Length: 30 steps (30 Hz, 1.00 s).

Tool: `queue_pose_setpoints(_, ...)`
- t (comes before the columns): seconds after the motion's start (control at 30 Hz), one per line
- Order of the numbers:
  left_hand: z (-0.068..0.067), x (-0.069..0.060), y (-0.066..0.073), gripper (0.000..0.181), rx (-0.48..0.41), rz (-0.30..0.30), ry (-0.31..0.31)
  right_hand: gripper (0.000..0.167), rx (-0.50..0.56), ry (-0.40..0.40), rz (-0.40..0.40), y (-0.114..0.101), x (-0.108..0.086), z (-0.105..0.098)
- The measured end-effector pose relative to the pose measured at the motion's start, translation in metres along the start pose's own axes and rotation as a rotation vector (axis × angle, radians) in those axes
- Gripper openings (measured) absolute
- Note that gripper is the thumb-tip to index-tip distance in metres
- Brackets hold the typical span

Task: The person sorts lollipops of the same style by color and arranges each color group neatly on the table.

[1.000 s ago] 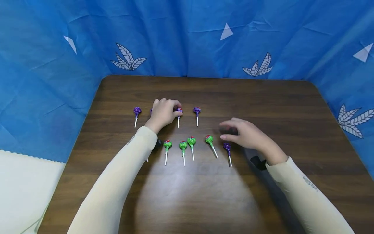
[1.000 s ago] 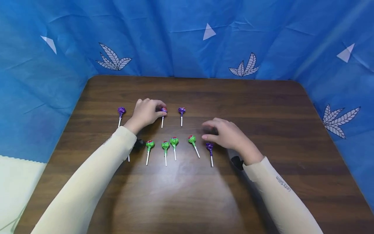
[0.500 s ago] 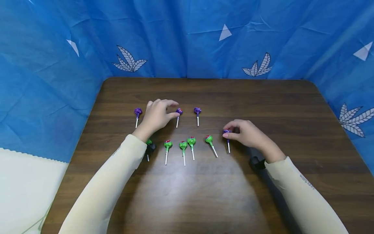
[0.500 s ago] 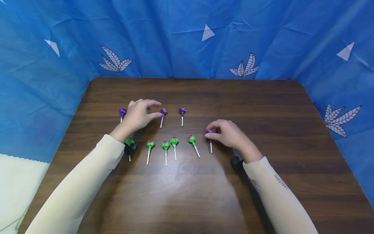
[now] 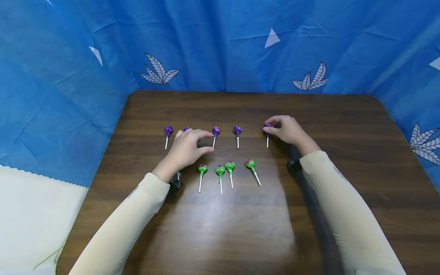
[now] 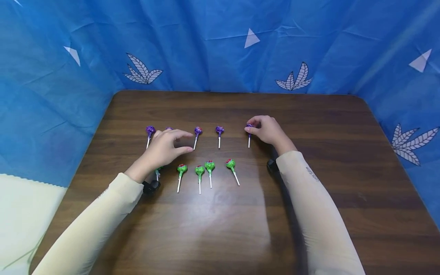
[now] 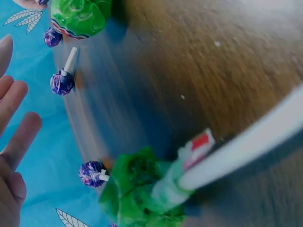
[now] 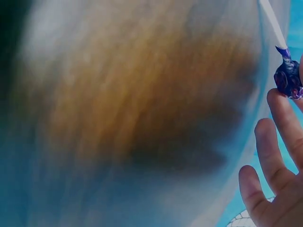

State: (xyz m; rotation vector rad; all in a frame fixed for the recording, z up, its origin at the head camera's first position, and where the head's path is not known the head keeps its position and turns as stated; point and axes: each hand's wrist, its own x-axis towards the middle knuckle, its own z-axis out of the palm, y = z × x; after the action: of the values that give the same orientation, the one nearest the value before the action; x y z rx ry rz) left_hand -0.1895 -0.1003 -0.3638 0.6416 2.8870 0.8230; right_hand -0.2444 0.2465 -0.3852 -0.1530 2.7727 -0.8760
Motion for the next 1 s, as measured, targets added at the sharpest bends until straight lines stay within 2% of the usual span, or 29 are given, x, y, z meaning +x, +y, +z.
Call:
queue_pose_setpoints(0.2,-0.001,-0.005,-0.002,0.044,-0.011,-0.011,0.003,0.039,-0.031,-0.001,0.016,-0.001,0.001,0.004)
queue_pose_setpoints(0.37,-0.008,-0.013,-0.008,0.044,-0.055,-0.033,0.015,0.044,-0.063,-0.005,0.007,-0.006,-0.002,0.004)
queue_pose_setpoints(0.43,-0.013,-0.017,-0.012,0.044,-0.073,-0.041,0.020,0.048,-0.087,0.026,-0.002,-0.010,-0.004,0.002)
queue_pose_setpoints(0.53,-0.022,-0.025,-0.019,0.045,-0.082,-0.059,0.032,0.052,-0.108,0.120,-0.054,-0.021,-0.009,0.000)
queue_pose_setpoints(0.63,-0.029,-0.035,-0.027,0.046,-0.092,-0.087,0.052,0.052,-0.091,0.206,-0.128,-0.041,-0.016,0.003)
queue_pose_setpoints(0.7,-0.033,-0.042,-0.033,0.047,-0.093,-0.110,0.059,0.051,-0.062,0.218,-0.175,-0.059,-0.023,0.009)
queue_pose_setpoints(0.83,-0.034,-0.056,-0.041,0.048,-0.073,-0.151,0.026,0.048,-0.050,0.140,-0.264,-0.098,-0.042,0.035)
queue_pose_setpoints(1.0,-0.024,-0.073,-0.044,0.047,0.000,-0.177,-0.017,0.044,-0.201,-0.002,-0.362,-0.137,-0.060,0.081)
